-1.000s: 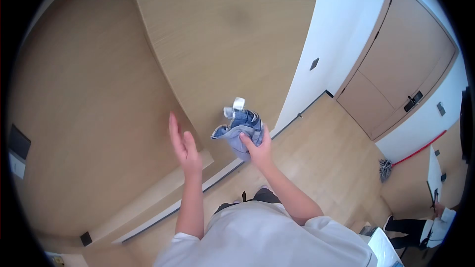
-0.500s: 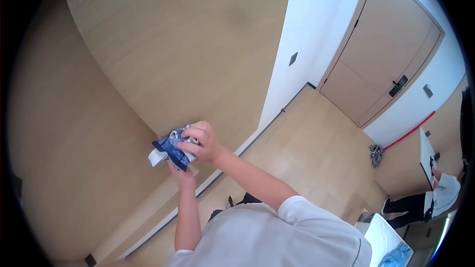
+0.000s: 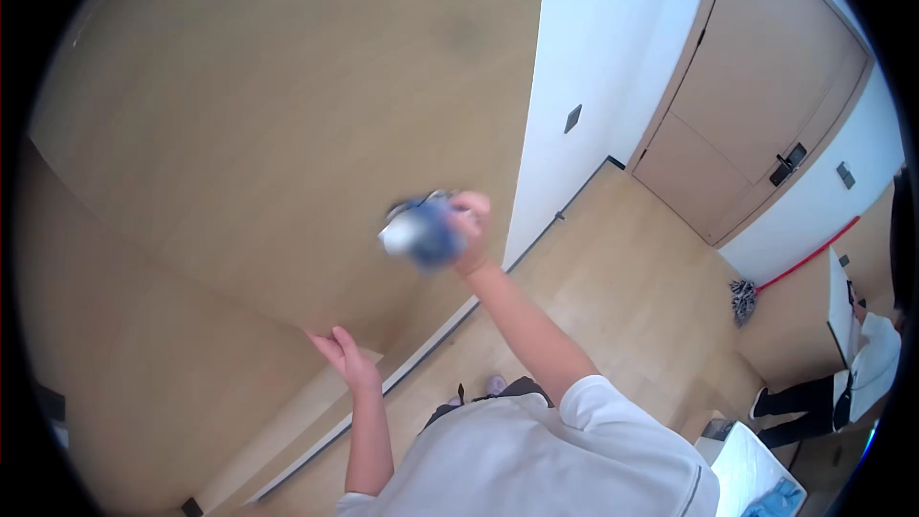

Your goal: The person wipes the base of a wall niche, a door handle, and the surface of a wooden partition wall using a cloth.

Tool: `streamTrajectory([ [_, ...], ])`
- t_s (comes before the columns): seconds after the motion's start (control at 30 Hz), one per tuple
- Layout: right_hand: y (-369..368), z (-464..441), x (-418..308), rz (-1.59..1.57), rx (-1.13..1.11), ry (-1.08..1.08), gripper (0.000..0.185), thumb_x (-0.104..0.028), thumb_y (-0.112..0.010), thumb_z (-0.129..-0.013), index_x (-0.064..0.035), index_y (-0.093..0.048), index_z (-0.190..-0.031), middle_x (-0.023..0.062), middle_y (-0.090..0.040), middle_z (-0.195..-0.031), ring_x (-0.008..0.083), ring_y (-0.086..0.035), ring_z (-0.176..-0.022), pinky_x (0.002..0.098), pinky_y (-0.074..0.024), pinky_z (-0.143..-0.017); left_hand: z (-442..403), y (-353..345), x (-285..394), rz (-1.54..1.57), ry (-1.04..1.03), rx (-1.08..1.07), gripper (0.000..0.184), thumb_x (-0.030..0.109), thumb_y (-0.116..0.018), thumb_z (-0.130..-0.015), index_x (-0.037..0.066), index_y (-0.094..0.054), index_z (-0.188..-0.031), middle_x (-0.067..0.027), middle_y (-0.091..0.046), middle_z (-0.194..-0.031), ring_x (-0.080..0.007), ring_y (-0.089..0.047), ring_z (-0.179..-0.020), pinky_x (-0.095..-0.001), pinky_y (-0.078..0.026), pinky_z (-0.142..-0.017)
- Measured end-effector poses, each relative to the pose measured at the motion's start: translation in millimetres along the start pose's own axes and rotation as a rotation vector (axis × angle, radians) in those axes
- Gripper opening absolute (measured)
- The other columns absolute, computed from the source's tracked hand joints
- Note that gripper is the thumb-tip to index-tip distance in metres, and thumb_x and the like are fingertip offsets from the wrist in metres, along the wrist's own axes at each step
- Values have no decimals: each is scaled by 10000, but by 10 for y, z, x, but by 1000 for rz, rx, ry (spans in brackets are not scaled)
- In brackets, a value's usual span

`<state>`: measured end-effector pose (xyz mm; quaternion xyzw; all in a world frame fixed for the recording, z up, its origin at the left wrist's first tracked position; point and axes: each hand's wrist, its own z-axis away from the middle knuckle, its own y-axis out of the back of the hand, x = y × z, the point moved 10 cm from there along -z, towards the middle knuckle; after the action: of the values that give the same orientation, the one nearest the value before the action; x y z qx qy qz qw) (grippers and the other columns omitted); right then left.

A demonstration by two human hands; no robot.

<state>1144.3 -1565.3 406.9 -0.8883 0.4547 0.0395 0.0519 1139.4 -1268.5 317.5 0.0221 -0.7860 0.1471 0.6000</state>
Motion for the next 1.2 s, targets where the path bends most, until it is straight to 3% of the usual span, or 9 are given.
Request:
streamTrajectory([
  [0.1, 346, -119, 719, 136, 101, -234, 638, -24, -788, -825, -86, -450, -1363, 151, -550, -1217, 313, -584, -1102, 433, -503, -958, -23, -177, -126, -16, 57, -11, 776, 142, -497, -1100, 63, 23, -1670, -162, -184, -1707, -251, -298, -1521, -399, -213, -1249],
  [0.27, 508, 708, 1770, -364, 529, -898, 483, 18, -635, -931, -1, -461, -1381, 140, -572, -1265, 238, -607, -1122, 352, -469, -1022, -74, -113, -126, -96, -22, -14, 812, 96, -513, -1080, 67, 46, -1667, -156, -144, -1714, -258, -240, -1553, -407, -184, -1268],
  [0.37, 665, 743, 1682, -278, 431, -1036, 413, 34, -585, -981, 0, -474, -1377, 107, -613, -1235, 188, -609, -1127, 306, -469, -1019, -83, -123, -61, -122, -73, -41, 834, 68, -521, -1066, 68, 59, -1666, -159, -138, -1713, -259, -233, -1558, -410, -182, -1269],
  [0.53, 777, 1164, 1829, -89, 309, -1158, 402, -41, -625, -997, -11, -494, -1376, 92, -645, -1219, 196, -625, -1127, 317, -467, -1024, -60, -129, -146, -106, 0, -58, 934, -15, -577, -1000, 67, 78, -1661, -165, -116, -1714, -274, -225, -1561, -426, -193, -1264],
  [0.7, 702, 937, 1536, -98, 180, -1144, 504, -160, -696, -989, -20, -477, -1420, 123, -646, -1267, 215, -618, -1146, 347, -460, -1040, -65, -377, 34, -87, -23, -204, 1006, -21, -626, -948, 62, 84, -1656, -177, -64, -1717, -301, -169, -1574, -449, -166, -1268],
  [0.83, 367, 995, 978, -248, 135, -1137, 586, -80, -746, -881, -27, -493, -1407, 136, -633, -1259, 247, -602, -1201, 371, -463, -1044, -92, -337, 73, -167, -199, -334, 1019, 85, -656, -965, 58, 91, -1656, -180, -3, -1725, -305, -86, -1593, -458, -118, -1276],
  [0.9, 244, 927, 498, -110, 25, -1043, 659, -6, -757, -773, -27, -503, -1381, 159, -599, -1281, 297, -594, -1214, 396, -469, -1049, -70, -319, 70, -117, -195, -365, 1024, 165, -670, -984, 57, 94, -1657, -180, 22, -1728, -304, -57, -1599, -465, -99, -1278],
  [1.03, -99, 550, -589, -41, -249, -780, 748, 15, -807, -625, -88, -551, -1321, 168, -544, -1350, 401, -524, -1279, 459, -453, -1081, -87, -285, -121, 3, -160, -369, 962, 290, -613, -1043, 61, 86, -1662, -183, -1, -1729, -312, -96, -1594, -478, -124, -1276],
  [1.2, -496, 770, -1376, -46, -451, -502, 843, -12, -832, -609, -177, -540, -1382, 149, -492, -1475, 446, -417, -1378, 565, -406, -1147, -63, -194, -364, 213, 36, -369, 877, 310, -533, -1086, 69, 78, -1667, -187, -147, -1702, -333, -259, -1543, -486, -231, -1249],
])
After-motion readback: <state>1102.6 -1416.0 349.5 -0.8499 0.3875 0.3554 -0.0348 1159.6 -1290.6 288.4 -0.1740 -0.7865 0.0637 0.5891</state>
